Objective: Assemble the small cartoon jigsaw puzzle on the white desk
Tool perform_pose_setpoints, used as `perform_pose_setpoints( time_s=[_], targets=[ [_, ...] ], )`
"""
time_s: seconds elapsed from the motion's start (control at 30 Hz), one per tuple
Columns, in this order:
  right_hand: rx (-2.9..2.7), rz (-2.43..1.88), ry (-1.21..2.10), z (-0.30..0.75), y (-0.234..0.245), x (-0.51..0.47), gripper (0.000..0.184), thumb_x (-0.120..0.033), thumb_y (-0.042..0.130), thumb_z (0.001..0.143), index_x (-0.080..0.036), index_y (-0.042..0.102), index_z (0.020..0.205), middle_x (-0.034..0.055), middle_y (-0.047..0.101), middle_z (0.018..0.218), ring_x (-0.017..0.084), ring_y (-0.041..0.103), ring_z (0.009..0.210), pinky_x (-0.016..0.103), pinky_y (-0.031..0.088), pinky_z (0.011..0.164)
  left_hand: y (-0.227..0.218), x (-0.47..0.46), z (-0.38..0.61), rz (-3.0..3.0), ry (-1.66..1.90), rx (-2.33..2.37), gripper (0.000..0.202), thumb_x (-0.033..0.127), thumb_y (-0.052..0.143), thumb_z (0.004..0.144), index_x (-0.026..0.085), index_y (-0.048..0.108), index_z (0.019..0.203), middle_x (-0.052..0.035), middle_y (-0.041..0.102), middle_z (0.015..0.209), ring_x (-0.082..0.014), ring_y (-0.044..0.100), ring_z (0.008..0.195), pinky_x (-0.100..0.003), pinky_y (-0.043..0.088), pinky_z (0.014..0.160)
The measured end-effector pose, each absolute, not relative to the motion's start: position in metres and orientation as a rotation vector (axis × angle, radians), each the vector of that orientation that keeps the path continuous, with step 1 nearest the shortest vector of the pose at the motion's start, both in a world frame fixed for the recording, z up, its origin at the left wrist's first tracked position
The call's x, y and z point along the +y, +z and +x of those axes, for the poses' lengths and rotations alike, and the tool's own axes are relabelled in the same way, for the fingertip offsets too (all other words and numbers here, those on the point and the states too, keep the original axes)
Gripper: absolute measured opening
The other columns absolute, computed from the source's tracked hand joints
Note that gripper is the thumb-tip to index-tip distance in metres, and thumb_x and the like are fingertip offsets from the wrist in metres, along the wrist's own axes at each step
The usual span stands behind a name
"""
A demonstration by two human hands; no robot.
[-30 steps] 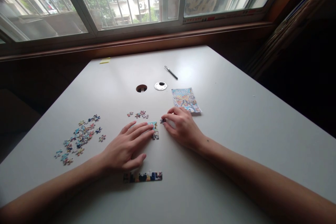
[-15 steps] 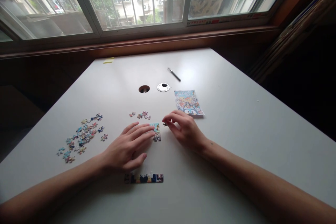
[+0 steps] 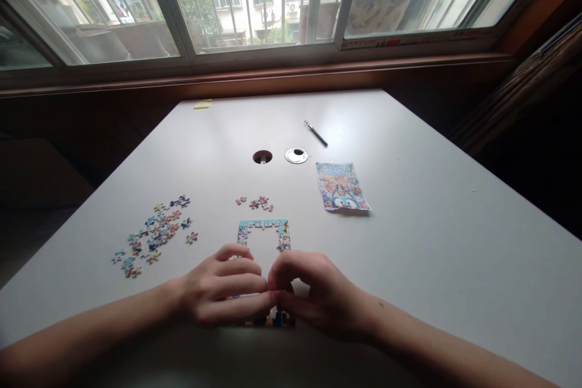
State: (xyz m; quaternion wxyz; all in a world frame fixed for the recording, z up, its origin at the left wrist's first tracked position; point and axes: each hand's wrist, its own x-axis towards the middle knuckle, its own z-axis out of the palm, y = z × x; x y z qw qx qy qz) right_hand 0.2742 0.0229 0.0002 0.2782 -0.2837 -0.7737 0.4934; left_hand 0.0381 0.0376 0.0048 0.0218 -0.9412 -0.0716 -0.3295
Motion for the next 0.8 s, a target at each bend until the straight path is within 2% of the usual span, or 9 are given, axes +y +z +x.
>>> perform_pose_setpoints(
  time_s=[0.1, 0.23, 0.43, 0.8],
  targets=[
    [-2.099, -0.752, 1.316, 0.2743, 0.0019, 0.0225, 0.008, -0.013, 0.059, 0.087, -0.019, 0.057, 0.093, 0.0015, 0.063, 0.082, 0.011, 0.057, 0.070, 0.022, 0.049, 0.064, 0.0024, 0.0373, 0.0378, -2.917, -1.000, -0.238, 0.015, 0.024, 0.064, 0.092, 0.017, 0.066, 0.105, -0.0005, 0.072, 0.090, -0.0137, 0.065, 0.084, -0.031, 0.049, 0.087],
    [-2.141, -0.748, 1.273, 0.2748, 0.0013, 0.0211, 0.010, -0.015, 0.061, 0.087, -0.020, 0.056, 0.095, 0.0002, 0.062, 0.081, 0.011, 0.057, 0.069, 0.021, 0.049, 0.063, 0.0019, 0.0371, 0.0373, -2.942, -0.948, -0.261, 0.011, 0.027, 0.061, 0.094, 0.019, 0.065, 0.100, 0.0006, 0.070, 0.084, -0.0132, 0.064, 0.084, -0.030, 0.049, 0.086],
    [-2.218, -0.749, 1.130, 0.2782, -0.0026, 0.0196, 0.006, -0.020, 0.061, 0.091, -0.021, 0.059, 0.096, 0.0011, 0.065, 0.083, 0.010, 0.058, 0.070, 0.021, 0.049, 0.065, 0.0033, 0.0385, 0.0374, -2.955, -0.998, -0.267, 0.007, 0.021, 0.061, 0.092, 0.019, 0.063, 0.099, 0.0005, 0.069, 0.084, -0.0136, 0.064, 0.083, -0.031, 0.049, 0.087],
    [-2.249, -0.652, 0.983, 0.2756, 0.0003, 0.0220, 0.008, -0.015, 0.063, 0.090, -0.021, 0.059, 0.095, 0.0003, 0.062, 0.079, 0.010, 0.056, 0.069, 0.021, 0.048, 0.065, 0.0043, 0.0389, 0.0394, -2.945, -1.012, -0.257, 0.011, 0.016, 0.053, 0.095, 0.016, 0.063, 0.091, 0.0000, 0.069, 0.079, -0.0137, 0.062, 0.078, -0.032, 0.048, 0.086]
  ],
)
